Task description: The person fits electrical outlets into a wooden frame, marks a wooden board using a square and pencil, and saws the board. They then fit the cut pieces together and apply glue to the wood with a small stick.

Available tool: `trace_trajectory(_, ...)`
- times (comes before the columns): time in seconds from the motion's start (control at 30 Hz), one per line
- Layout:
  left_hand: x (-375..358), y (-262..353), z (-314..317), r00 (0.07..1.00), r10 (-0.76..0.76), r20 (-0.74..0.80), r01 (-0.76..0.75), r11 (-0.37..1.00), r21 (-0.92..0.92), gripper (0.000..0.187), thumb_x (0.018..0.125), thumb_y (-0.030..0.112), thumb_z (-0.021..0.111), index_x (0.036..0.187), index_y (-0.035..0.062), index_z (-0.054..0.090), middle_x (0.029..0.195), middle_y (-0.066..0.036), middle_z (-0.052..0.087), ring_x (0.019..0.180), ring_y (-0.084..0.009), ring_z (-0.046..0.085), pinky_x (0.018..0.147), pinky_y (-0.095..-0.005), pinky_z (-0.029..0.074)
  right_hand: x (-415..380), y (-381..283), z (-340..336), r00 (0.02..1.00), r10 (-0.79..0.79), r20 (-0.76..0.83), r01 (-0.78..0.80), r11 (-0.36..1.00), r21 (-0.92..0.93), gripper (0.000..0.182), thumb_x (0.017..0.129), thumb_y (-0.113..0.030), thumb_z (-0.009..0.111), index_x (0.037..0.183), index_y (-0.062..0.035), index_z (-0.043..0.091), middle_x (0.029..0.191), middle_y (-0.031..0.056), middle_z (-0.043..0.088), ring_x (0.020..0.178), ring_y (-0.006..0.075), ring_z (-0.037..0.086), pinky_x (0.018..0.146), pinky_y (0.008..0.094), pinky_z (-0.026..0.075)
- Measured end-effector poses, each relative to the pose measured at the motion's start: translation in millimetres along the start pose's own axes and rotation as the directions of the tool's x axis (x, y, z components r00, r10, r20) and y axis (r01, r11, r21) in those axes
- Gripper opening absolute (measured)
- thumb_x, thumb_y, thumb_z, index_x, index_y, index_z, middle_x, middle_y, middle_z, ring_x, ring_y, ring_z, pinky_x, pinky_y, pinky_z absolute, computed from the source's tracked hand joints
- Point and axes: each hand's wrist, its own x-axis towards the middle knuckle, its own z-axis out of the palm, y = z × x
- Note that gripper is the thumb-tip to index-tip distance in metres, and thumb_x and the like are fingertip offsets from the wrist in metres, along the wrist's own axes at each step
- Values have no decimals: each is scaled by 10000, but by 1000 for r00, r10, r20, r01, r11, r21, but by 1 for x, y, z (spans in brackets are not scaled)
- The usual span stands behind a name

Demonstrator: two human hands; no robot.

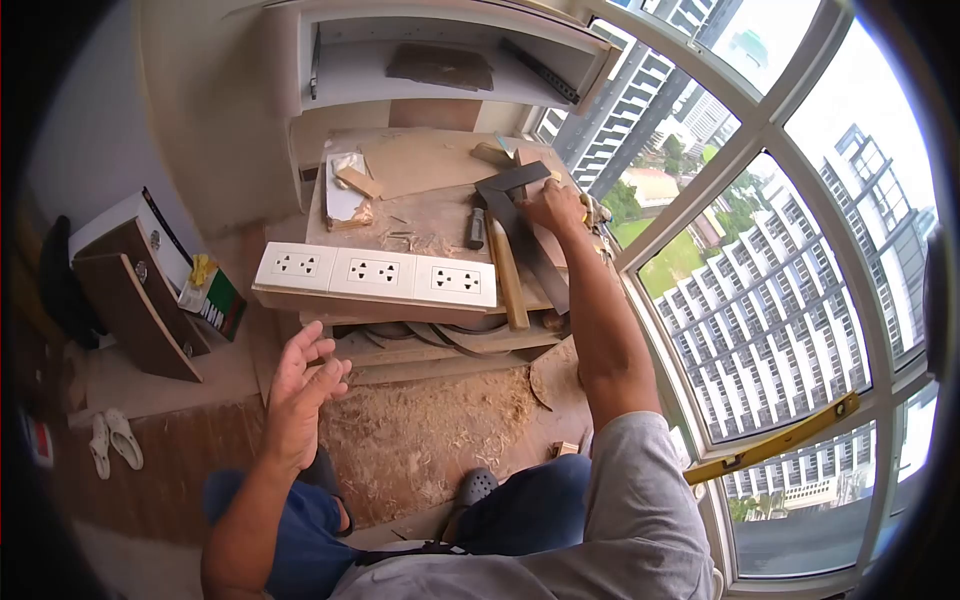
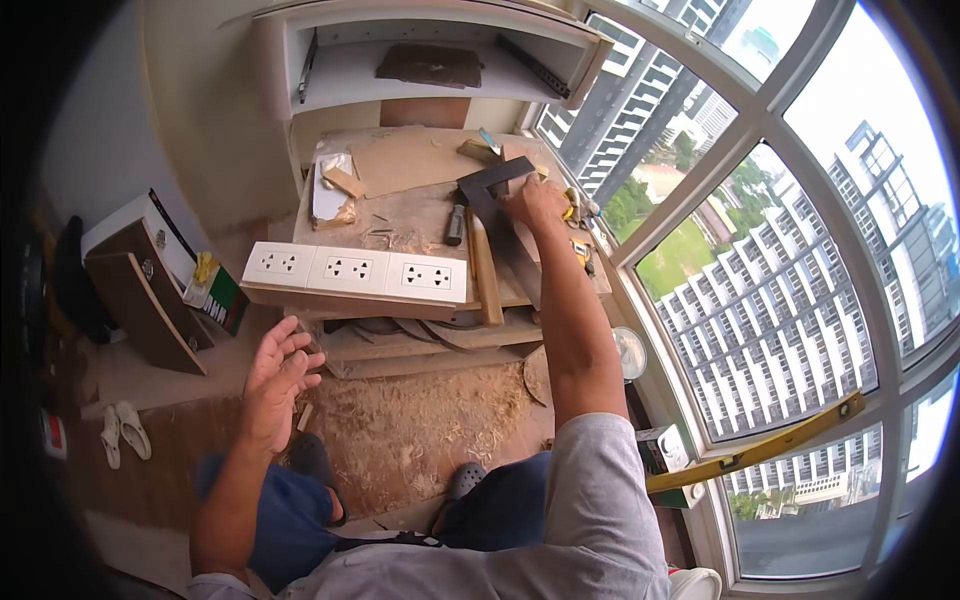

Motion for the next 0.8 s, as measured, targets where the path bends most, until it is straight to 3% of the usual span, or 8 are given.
trace_trajectory(0.1,-3,2,-3,1000,31,-4,-31,999,19,682,985,224,669,1550,35,337,1413,-157,436,1129,-178,563,942,-304,465,5,2,-3,999,44,8,-44,998,-54,750,788,-599,708,1305,-61,633,1283,265,649,1227,422,621,1057,517,453)
trace_trajectory(0.23,-4,-5,-5,1000,18,-8,-18,999,41,700,972,226,698,1544,28,346,1408,-151,440,1090,-148,554,935,-301,464,31,30,1,962,271,-40,-248,925,288,686,796,-486,622,1264,15,647,1224,283,687,1181,429,649,1029,516,466)
trace_trajectory(0.37,-1,-12,-6,1000,25,14,-26,999,41,715,959,215,724,1539,19,355,1417,-154,435,1064,-137,550,927,-290,465,36,62,-6,943,283,-177,-110,764,635,638,775,-435,675,1196,44,673,1158,267,707,1051,421,686,931,468,509)
trace_trajectory(0.47,0,-15,-2,999,49,17,-50,996,71,700,952,172,723,1531,12,364,1400,-152,449,1105,-155,564,948,-299,469,78,106,22,889,452,-78,17,138,990,425,770,-280,745,1088,-2,697,1008,161,699,930,329,681,843,446,531)
trace_trajectory(0.57,5,-22,-1,998,57,24,-58,996,65,728,925,131,750,1533,16,367,1416,-161,448,1134,-160,555,980,-306,470,65,105,-18,903,416,103,48,-338,940,392,832,-277,747,1122,-33,648,1049,139,671,1000,323,665,867,490,549)
trace_trajectory(0.63,5,-21,1,994,95,47,-102,975,199,752,918,150,766,1538,18,362,1448,-179,433,1156,-161,542,992,-310,471,58,111,-40,963,271,18,139,-550,823,440,875,-294,721,1210,-35,604,1115,161,662,1055,353,653,946,527,547)
trace_trajectory(0.7,10,-28,-6,982,170,79,-186,928,324,733,921,166,764,1533,32,384,1458,-193,435,1171,-168,537,973,-311,491,43,115,-65,975,204,-88,184,-515,837,475,908,-317,679,1261,-16,580,1150,185,669,1082,388,651,1007,554,529)
trace_trajectory(0.8,8,-18,-5,907,409,97,-389,730,562,689,918,259,758,1484,19,448,1444,-151,503,1204,-247,576,985,-376,500,-11,104,-100,974,-178,-141,5,-606,796,628,925,-378,648,1360,54,512,1249,252,634,1147,419,631,1064,559,496)
